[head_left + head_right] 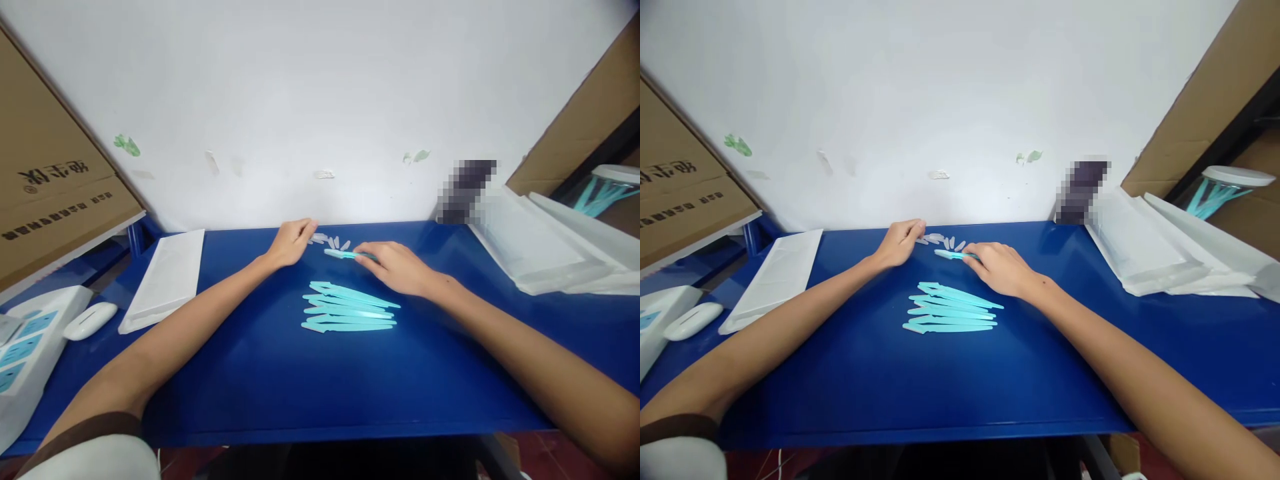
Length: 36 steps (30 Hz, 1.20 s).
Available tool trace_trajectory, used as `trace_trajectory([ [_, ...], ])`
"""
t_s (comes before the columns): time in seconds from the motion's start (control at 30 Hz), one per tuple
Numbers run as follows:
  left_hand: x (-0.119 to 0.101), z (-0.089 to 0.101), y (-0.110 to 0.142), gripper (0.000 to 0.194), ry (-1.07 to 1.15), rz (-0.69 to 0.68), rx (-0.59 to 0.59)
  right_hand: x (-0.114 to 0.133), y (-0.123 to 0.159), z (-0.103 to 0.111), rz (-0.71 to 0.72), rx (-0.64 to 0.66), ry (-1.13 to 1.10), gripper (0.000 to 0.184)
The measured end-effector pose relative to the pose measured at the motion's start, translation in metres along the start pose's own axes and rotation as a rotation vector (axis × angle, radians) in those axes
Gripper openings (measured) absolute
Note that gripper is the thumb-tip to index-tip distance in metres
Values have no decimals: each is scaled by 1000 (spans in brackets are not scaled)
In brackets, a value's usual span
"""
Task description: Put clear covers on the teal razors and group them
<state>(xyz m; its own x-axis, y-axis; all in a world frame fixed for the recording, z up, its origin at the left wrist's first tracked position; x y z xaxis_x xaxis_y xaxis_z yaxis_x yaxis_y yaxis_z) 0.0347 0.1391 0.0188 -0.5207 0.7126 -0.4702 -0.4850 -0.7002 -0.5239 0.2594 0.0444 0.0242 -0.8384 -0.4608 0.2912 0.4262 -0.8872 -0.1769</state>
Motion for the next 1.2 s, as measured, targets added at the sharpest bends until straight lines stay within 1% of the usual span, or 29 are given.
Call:
trace_trajectory([
  [0.07,9,1,1,45,4,39,-12,-7,9,3,-40,120,162,32],
  [0.13,17,2,5,41,11,52,2,-9,15,5,-45,209,306,28],
  [0.2,21,1,10,35,25,46,24,-6,17,8,-28,242,417,24],
  [0.27,23,1,13,31,46,41,31,-2,18,11,-17,235,472,22],
  [0.33,24,2,15,32,71,46,14,0,19,14,-28,212,472,22],
  [0.43,27,3,15,34,117,45,10,5,20,19,-6,131,448,34],
  [0.53,27,1,14,38,165,34,62,17,21,21,120,55,419,40],
  [0.6,26,-1,14,40,190,28,107,24,21,19,190,44,403,39],
  [0.67,24,-2,14,39,200,23,146,27,21,17,199,63,403,37],
  [0.77,22,-4,14,36,194,25,167,23,20,13,161,109,392,33],
  [0.9,26,-2,13,40,194,62,116,11,17,10,133,122,322,31],
  [1.03,32,0,12,41,236,109,57,4,16,7,147,173,260,24],
  [1.13,33,1,11,40,263,140,25,4,20,12,140,200,207,24],
  [1.2,32,2,11,43,262,152,15,4,23,16,99,234,170,23],
])
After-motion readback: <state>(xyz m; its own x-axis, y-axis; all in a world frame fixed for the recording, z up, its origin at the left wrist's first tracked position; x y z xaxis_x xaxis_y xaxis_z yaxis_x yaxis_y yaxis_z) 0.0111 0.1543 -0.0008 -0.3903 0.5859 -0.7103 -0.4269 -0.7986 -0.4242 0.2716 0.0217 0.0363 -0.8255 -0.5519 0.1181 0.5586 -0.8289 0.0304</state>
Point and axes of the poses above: each hand's wrist, its own y-axis away from the middle knuckle, its own z-axis out of the back of the hand, x = y × z, the point moved 3 cm from there along -y, towards the middle knuckle, and after that the axes turned 1 degree about -y, right-handed, at the moved point
